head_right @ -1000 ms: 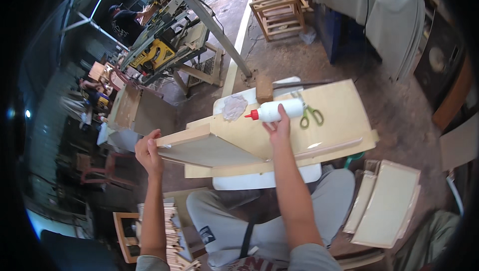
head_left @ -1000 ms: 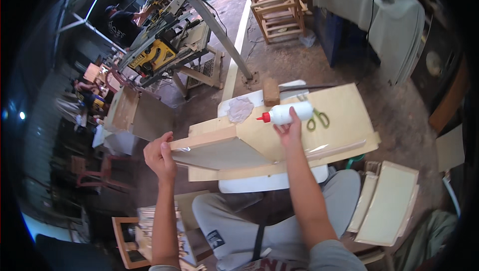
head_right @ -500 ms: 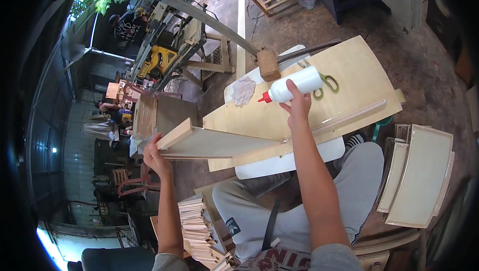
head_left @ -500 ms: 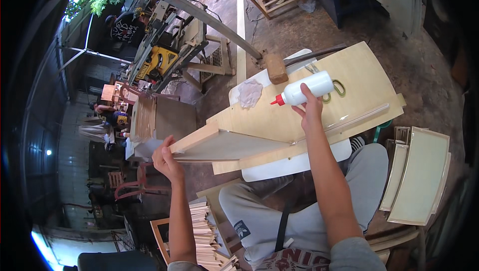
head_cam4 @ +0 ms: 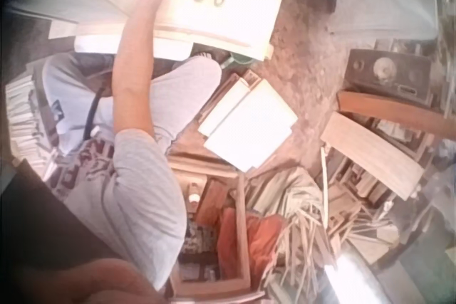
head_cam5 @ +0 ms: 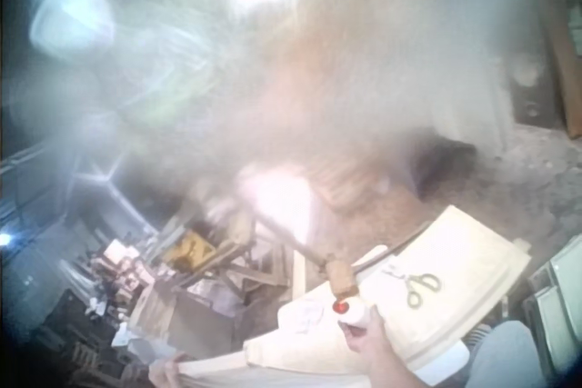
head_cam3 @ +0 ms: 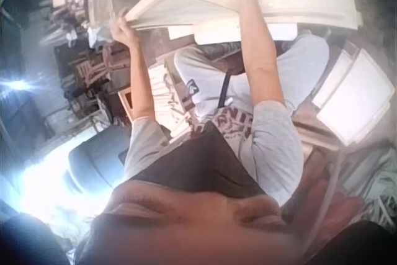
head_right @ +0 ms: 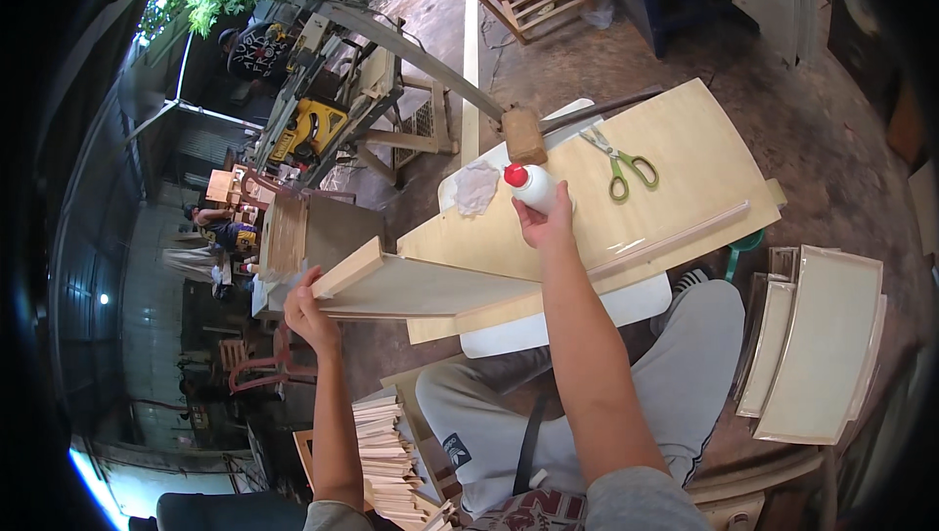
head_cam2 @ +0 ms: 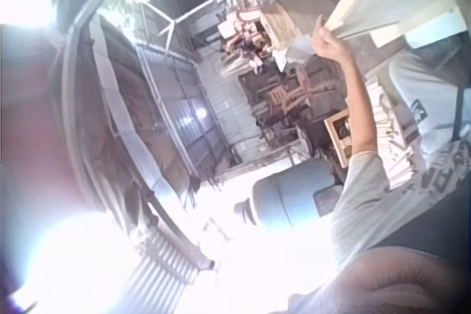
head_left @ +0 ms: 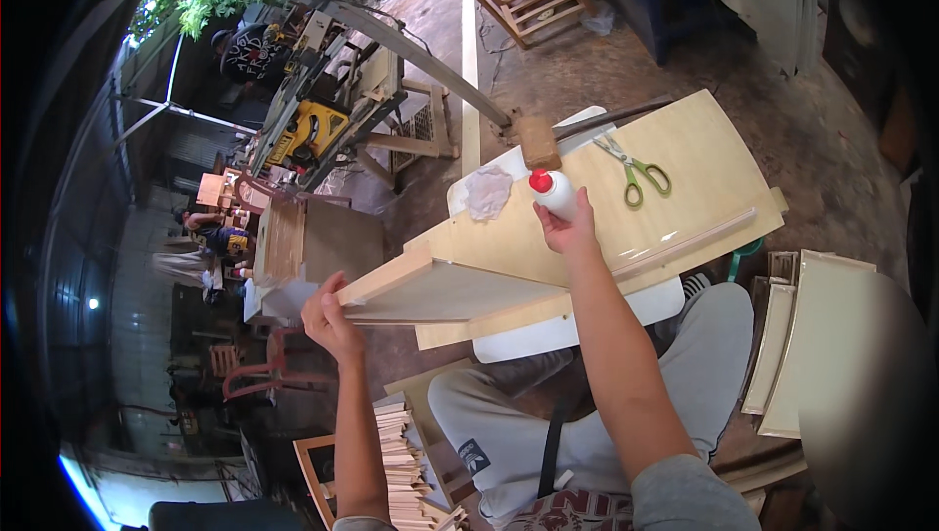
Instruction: Assembling a small wooden frame using glue, adhesive tape, and a wooden mallet to join the pieces.
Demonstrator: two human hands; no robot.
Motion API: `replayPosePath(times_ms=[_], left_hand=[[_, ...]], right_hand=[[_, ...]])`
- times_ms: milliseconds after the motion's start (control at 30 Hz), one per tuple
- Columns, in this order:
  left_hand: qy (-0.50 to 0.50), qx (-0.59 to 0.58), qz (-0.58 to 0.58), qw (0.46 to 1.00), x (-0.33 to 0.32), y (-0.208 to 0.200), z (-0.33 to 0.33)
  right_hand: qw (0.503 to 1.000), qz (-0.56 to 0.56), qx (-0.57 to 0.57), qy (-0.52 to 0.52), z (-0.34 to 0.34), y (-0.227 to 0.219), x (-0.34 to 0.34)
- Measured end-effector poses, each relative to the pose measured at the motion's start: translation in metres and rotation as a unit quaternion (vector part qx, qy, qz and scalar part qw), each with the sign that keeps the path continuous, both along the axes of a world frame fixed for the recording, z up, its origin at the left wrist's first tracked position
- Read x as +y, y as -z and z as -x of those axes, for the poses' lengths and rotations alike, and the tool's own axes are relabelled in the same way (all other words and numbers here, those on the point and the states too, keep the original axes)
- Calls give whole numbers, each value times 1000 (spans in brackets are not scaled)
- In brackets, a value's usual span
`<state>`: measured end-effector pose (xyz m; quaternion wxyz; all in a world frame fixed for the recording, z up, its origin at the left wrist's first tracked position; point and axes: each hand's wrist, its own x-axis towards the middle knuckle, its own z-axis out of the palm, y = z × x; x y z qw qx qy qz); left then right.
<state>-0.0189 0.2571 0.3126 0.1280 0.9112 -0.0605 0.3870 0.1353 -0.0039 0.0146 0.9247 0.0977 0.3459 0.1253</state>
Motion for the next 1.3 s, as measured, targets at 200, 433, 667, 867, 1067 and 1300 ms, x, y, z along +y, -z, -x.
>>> replayPosePath(times_ms=[200,433,667,867,1067,1300], left_hand=[[20,4,28,999,5,4,0],[65,6,112,992,57,22,-6],[26,-4,65,998,26,13,-5],[21,4,52,998,18,13,-3],[24,2,40,999,20,15,-4],[11,14,34,999,23,11,1]], right_hand=[[998,7,63,-1,15,-9,-3],[990,-51,37,123,77,-2,-51],[919,310,116,215,154,-29,-304],[894,383,224,63,205,75,-382],[782,563,236,128,175,102,-364],[633,726,220,155,125,77,-370]])
